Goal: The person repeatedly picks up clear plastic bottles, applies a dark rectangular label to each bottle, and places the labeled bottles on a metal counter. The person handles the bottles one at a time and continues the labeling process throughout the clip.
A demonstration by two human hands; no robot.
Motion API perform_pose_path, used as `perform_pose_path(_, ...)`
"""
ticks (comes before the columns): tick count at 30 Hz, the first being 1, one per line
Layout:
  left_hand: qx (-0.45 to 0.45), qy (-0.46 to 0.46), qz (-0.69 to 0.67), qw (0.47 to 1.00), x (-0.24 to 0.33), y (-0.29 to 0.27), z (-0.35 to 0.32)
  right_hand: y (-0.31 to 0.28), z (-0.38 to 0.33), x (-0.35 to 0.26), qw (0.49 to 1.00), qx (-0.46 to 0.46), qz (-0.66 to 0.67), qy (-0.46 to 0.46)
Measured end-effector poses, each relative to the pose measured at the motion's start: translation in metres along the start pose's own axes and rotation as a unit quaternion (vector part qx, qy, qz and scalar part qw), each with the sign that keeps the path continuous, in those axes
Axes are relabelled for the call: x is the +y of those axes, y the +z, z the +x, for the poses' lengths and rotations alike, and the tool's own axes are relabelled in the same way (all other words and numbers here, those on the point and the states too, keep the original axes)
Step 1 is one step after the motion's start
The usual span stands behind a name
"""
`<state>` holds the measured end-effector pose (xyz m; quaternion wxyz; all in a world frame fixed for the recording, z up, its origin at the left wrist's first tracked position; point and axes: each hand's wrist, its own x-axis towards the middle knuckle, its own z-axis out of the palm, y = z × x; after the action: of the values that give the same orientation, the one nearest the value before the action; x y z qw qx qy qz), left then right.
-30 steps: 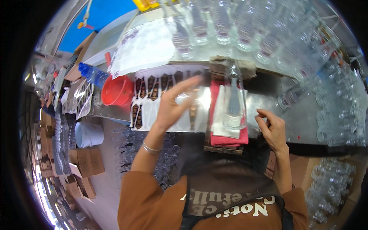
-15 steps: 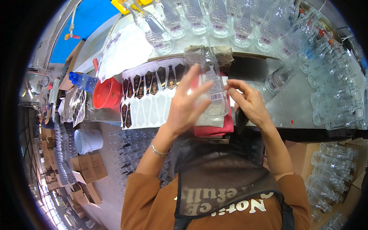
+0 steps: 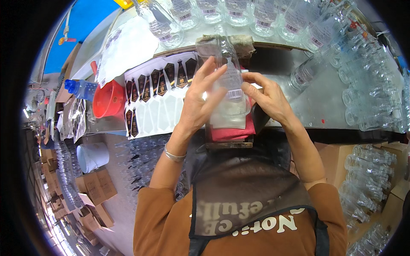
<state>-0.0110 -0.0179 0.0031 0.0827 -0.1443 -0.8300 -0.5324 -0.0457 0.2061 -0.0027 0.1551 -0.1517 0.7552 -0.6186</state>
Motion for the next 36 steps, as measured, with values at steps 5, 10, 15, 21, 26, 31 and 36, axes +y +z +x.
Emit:
perform_pose_path(5,0.013,0.05,0.045,0.998,-0.002,0.008,0.001,0.005,-0.002,0.001,1.0,0.009,-0.021,0.01)
perform_pose_path(10,0.007,0.044,0.045,0.998,0.0,0.008,-0.002,0.006,-0.004,0.001,1.0,0.008,-0.012,0.012)
perform_pose_path(15,0.005,0.046,0.053,0.998,0.0,0.008,-0.001,0.005,-0.003,0.001,1.0,0.007,-0.021,0.005)
perform_pose_path(21,0.002,0.04,0.055,0.998,0.003,0.007,-0.001,-0.001,0.001,0.015,1.0,0.019,0.022,0.003)
perform_pose_path(26,-0.004,0.041,0.051,0.998,0.004,0.007,0.001,-0.03,0.009,0.045,0.923,0.18,0.323,0.11)
perform_pose_path(31,-0.003,0.037,0.05,0.998,0.001,0.006,-0.001,-0.028,0.0,0.017,0.935,0.103,0.339,0.034)
perform_pose_path(36,-0.001,0.028,0.044,0.999,0.002,0.007,0.0,-0.025,0.001,-0.012,0.992,0.016,0.084,-0.096)
